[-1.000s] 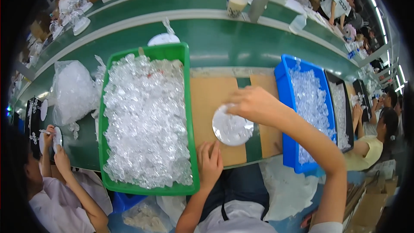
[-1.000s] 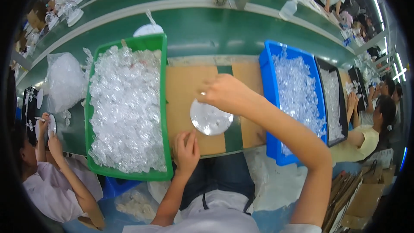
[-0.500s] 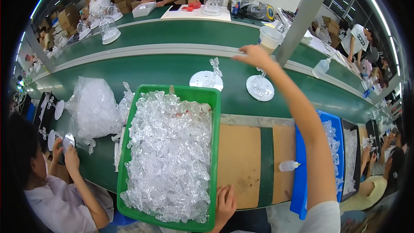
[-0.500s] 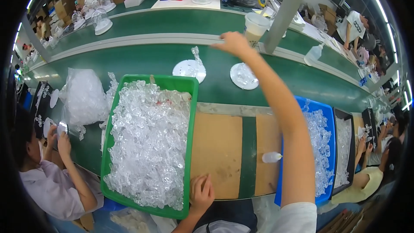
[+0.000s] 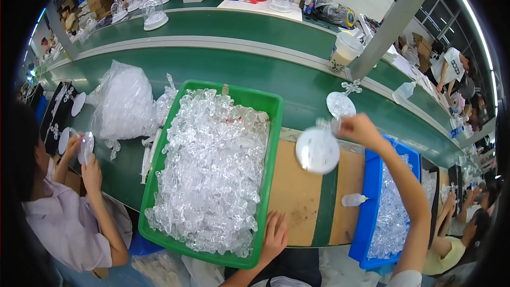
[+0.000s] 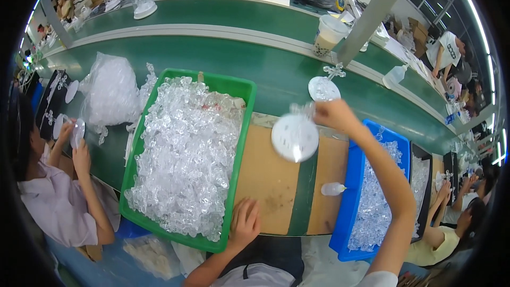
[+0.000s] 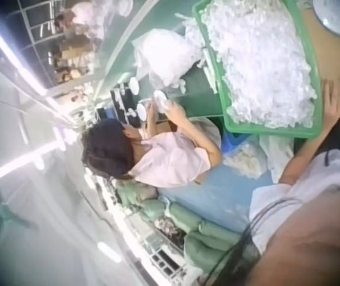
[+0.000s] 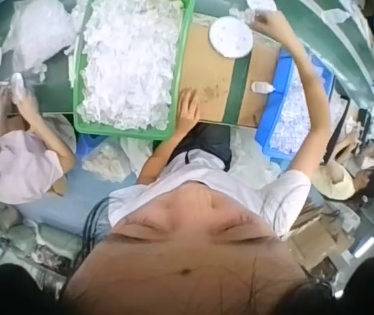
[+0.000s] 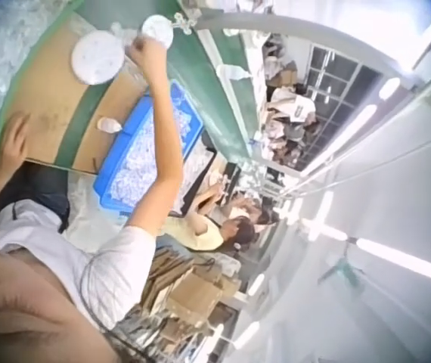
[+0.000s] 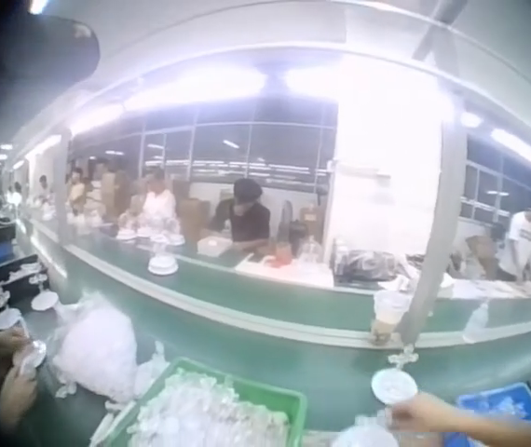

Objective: Apply adhesive to a base plate and manually attach clear decorative components to assemble a light fixture.

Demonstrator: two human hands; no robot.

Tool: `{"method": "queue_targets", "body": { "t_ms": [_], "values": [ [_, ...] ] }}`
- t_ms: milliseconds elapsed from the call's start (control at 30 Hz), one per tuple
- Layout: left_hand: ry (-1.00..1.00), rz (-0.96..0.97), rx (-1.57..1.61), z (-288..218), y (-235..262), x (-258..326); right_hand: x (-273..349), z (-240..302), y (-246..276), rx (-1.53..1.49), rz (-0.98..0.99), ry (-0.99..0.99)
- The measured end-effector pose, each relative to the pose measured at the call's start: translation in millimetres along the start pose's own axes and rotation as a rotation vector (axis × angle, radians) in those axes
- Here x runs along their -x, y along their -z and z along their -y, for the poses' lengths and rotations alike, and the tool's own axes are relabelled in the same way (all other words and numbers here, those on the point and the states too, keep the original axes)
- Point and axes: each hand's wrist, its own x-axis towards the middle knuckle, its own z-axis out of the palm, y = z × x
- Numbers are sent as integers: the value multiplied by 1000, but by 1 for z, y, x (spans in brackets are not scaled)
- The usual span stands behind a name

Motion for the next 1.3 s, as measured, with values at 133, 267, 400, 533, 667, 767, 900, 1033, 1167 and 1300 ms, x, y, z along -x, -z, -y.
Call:
{"method": "queue_targets", "body": {
  "t_ms": [133,267,400,533,667,767,900,1033,1167,1300],
  "values": [
    [-11,68,10,1,6,-6,36,53,-7,-250,398,149],
    [-79,229,-64,0,1,-5,-8,86,15,-131,387,346],
    [-70,234,-83,0,0,0,-77,156,-72,116,-84,578],
    [-111,205,-131,-6,-8,7,-129,155,-117,588,-164,562],
    [-129,170,-120,-17,-12,17,-109,134,-91,464,-220,566],
    [-107,164,-56,-22,-11,23,-29,142,-38,-27,-269,324],
    [-39,141,153,-21,-2,27,99,155,-33,-1021,-285,-14],
    [-20,234,91,-10,6,25,196,156,-112,-1075,-444,-296],
    [-66,281,65,-16,1,31,201,151,-182,-1083,-591,-451],
    [-80,262,5,-22,-2,40,188,144,-203,-717,-642,-440]
  ]
}}
